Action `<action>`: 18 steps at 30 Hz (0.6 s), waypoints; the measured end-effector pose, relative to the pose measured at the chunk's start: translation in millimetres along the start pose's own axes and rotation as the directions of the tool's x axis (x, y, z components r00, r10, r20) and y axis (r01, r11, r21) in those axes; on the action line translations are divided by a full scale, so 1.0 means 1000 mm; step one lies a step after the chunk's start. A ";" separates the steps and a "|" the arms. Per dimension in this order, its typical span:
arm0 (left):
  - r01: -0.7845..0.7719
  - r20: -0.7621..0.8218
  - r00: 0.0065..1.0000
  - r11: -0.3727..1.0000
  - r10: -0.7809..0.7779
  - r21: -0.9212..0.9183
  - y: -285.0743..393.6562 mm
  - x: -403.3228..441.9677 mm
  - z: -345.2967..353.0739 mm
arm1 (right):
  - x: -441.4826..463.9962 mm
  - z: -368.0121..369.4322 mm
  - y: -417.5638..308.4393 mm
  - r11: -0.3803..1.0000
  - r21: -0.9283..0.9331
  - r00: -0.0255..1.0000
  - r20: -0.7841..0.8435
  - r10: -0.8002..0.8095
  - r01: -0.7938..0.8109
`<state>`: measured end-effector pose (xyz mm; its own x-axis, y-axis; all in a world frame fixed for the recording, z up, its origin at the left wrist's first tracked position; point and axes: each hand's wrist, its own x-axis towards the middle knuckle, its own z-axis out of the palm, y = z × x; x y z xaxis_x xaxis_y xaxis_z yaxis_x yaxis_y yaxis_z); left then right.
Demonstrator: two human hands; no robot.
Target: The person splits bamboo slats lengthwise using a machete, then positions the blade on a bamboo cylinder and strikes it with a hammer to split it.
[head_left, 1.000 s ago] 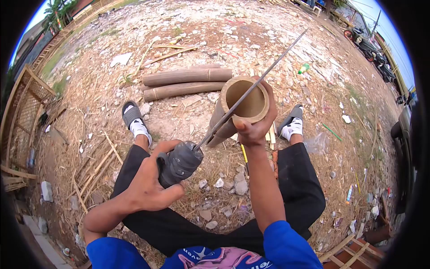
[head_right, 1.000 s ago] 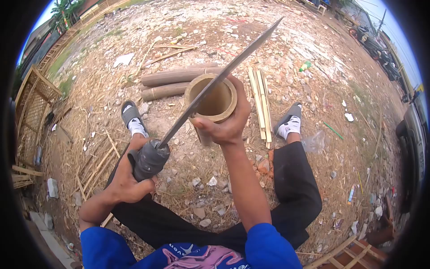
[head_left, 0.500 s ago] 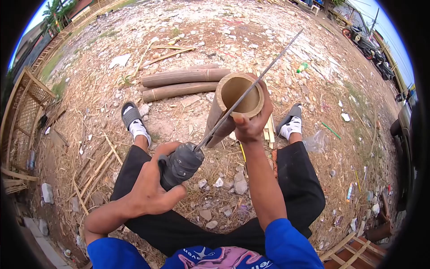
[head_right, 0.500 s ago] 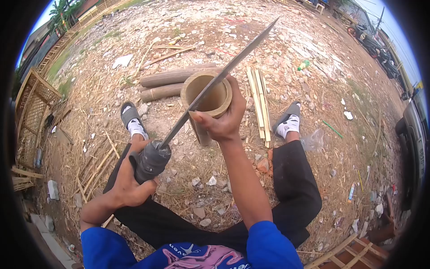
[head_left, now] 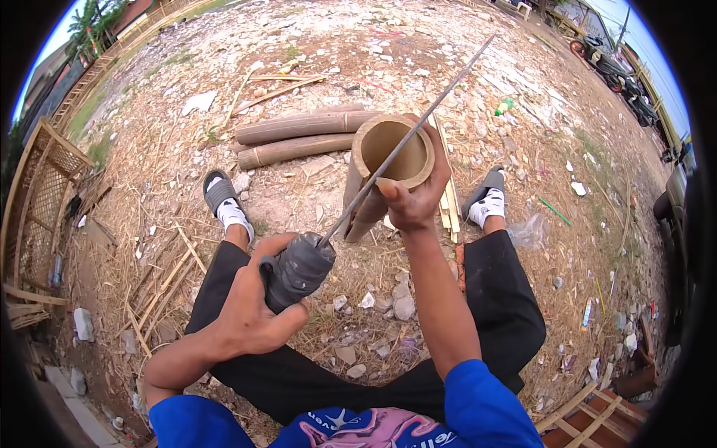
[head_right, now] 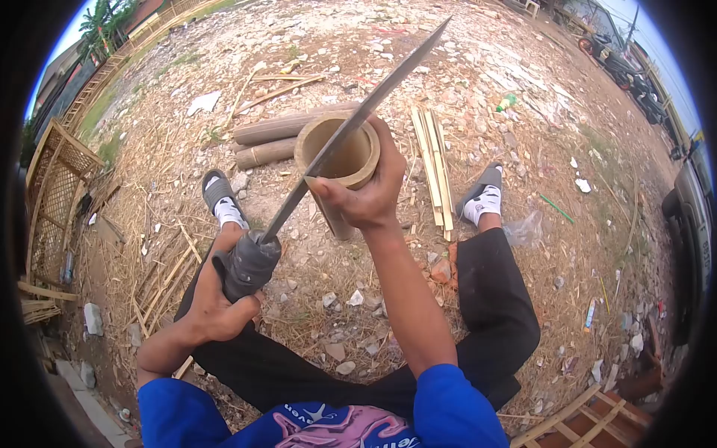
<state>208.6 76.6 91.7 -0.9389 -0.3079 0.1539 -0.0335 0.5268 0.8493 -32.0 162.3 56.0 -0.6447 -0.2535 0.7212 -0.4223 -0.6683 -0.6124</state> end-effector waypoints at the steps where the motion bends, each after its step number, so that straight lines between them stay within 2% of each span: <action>1: 0.018 0.004 1.000 1.000 -0.018 -0.007 -0.001 0.000 -0.001 | 0.001 0.000 0.000 1.000 0.002 1.000 -0.002 0.005 -0.005; 5: 0.067 0.024 0.997 0.998 -0.067 -0.017 -0.001 0.001 -0.004 | 0.002 0.000 0.000 1.000 -0.012 1.000 0.021 0.007 -0.007; 10: 0.108 -0.028 0.994 0.991 -0.106 0.076 0.000 0.008 -0.010 | 0.006 0.005 -0.008 0.996 0.000 0.995 0.052 0.088 -0.088; 12: 0.142 -0.063 0.987 0.988 -0.145 -0.056 0.010 0.018 -0.013 | 0.011 -0.010 0.000 0.963 -0.259 0.997 0.019 -0.076 0.079; 14: 0.114 -0.043 0.993 0.993 -0.114 -0.002 0.014 0.029 -0.027 | 0.029 -0.030 -0.003 0.825 -0.480 0.944 0.026 -0.328 0.300; 15: 0.119 -0.044 0.992 0.992 -0.117 0.034 0.017 0.034 -0.032 | 0.048 -0.035 -0.021 0.709 -0.567 0.877 0.053 -0.477 0.420; 17: 0.095 -0.068 0.994 0.993 -0.091 0.068 0.013 0.042 -0.044 | 0.105 -0.031 -0.073 0.485 -0.643 0.775 0.291 -0.560 0.592; 18: 0.090 -0.073 0.994 0.992 -0.084 0.084 0.011 0.045 -0.048 | 0.132 -0.024 -0.091 0.414 -0.620 0.728 0.422 -0.541 0.667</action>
<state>182.2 31.1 132.4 -0.9053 -0.4078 0.1189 -0.1460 0.5615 0.8145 -94.4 206.6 199.4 0.0279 -0.1180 0.9926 -0.9996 -0.0123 0.0266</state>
